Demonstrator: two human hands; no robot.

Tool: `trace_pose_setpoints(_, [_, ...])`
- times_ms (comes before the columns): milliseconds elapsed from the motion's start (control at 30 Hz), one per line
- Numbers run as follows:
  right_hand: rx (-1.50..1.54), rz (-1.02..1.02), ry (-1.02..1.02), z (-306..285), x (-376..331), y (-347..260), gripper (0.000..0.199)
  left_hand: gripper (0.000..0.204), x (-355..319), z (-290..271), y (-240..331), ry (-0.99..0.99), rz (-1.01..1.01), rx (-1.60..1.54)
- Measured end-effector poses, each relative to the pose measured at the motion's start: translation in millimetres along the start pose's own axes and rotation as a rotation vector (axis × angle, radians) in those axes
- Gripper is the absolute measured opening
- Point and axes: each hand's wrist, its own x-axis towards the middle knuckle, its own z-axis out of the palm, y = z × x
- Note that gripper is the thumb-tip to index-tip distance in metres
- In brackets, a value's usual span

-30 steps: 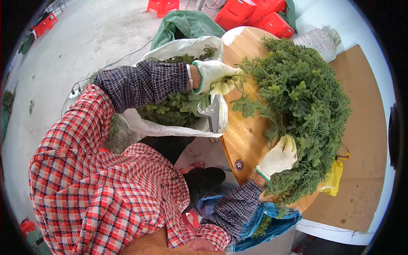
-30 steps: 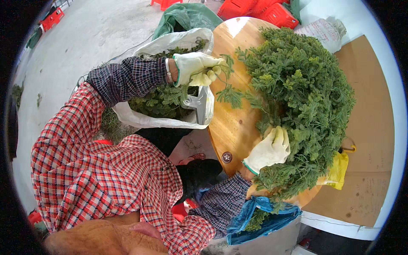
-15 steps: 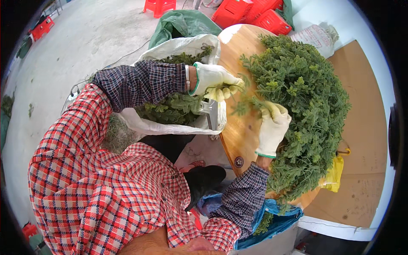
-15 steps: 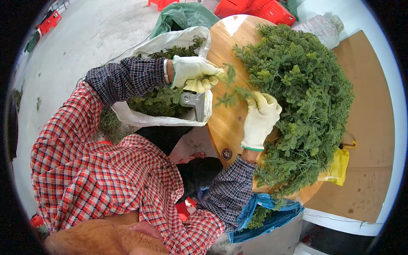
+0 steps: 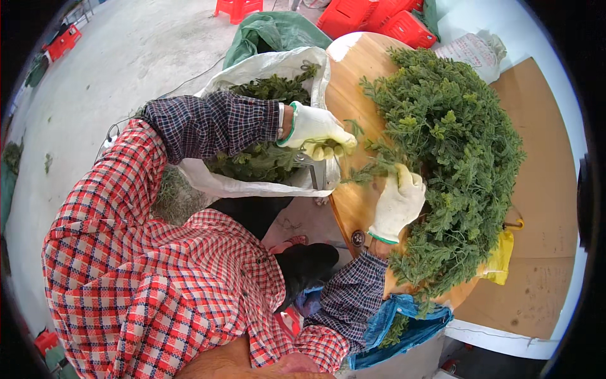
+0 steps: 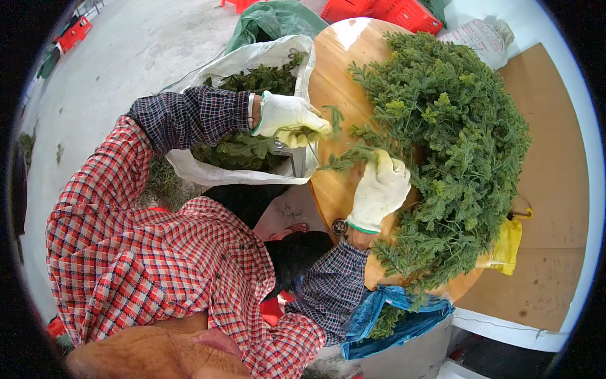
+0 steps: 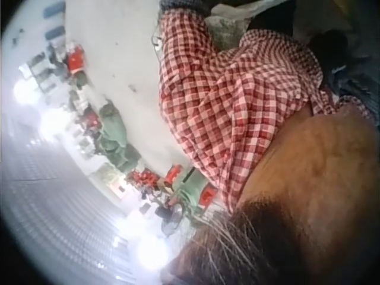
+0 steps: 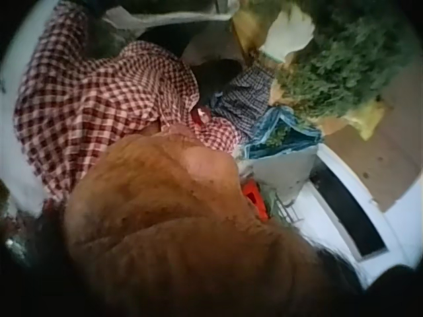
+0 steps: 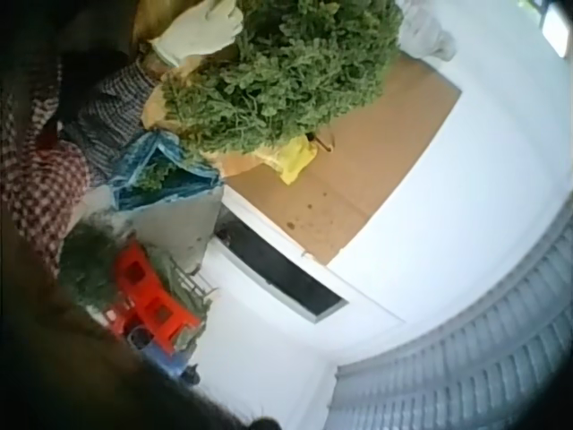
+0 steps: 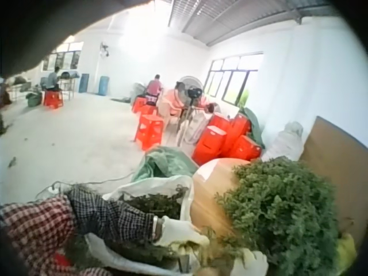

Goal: Packing green leafy plants into a white sack from a wooden board

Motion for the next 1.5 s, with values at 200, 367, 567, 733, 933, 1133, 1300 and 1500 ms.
trace_pose_setpoints(200, [0.453, 0.241, -0.016, 4.2, -28.5, 0.5, 0.012, 0.023, -1.0, -1.1, -2.9, -0.001, 0.009, -0.007])
trace_pose_setpoints(367, [0.501, 0.340, 0.030, -3.2, -26.8, -0.8, 0.015, 0.022, 5.6, 2.4, -3.1, -0.011, -0.012, -0.093])
trace_pose_setpoints(567, [0.121, -0.035, -0.054, -21.9, -6.5, -34.0, 0.038, 0.020, 12.7, 7.7, -7.3, -0.082, -0.003, -0.167])
trace_pose_setpoints(733, [0.122, -0.115, -0.226, -8.6, -13.2, -32.5, 0.038, 0.020, 6.2, 13.4, -6.0, -0.089, 0.011, -0.171])
trace_pose_setpoints(933, [0.169, -0.159, -0.164, -10.9, -12.2, -26.8, 0.016, 0.029, 1.7, 4.6, -9.5, -0.055, 0.320, 0.572])
trace_pose_setpoints(1133, [0.140, -0.143, -0.219, -18.4, -11.7, -25.5, 0.016, 0.061, -4.7, 24.6, -11.1, 0.402, 0.730, 1.084])
trace_pose_setpoints(1300, [0.127, -0.246, -0.216, -20.5, -7.0, -21.8, 0.015, 0.047, -2.9, 29.6, -16.0, 0.195, 0.710, 1.218])
trace_pose_setpoints(1500, [0.062, -0.341, -0.216, -16.6, 3.0, -21.6, 0.018, 0.031, 11.6, 25.3, -10.4, 0.192, 0.930, 1.559])
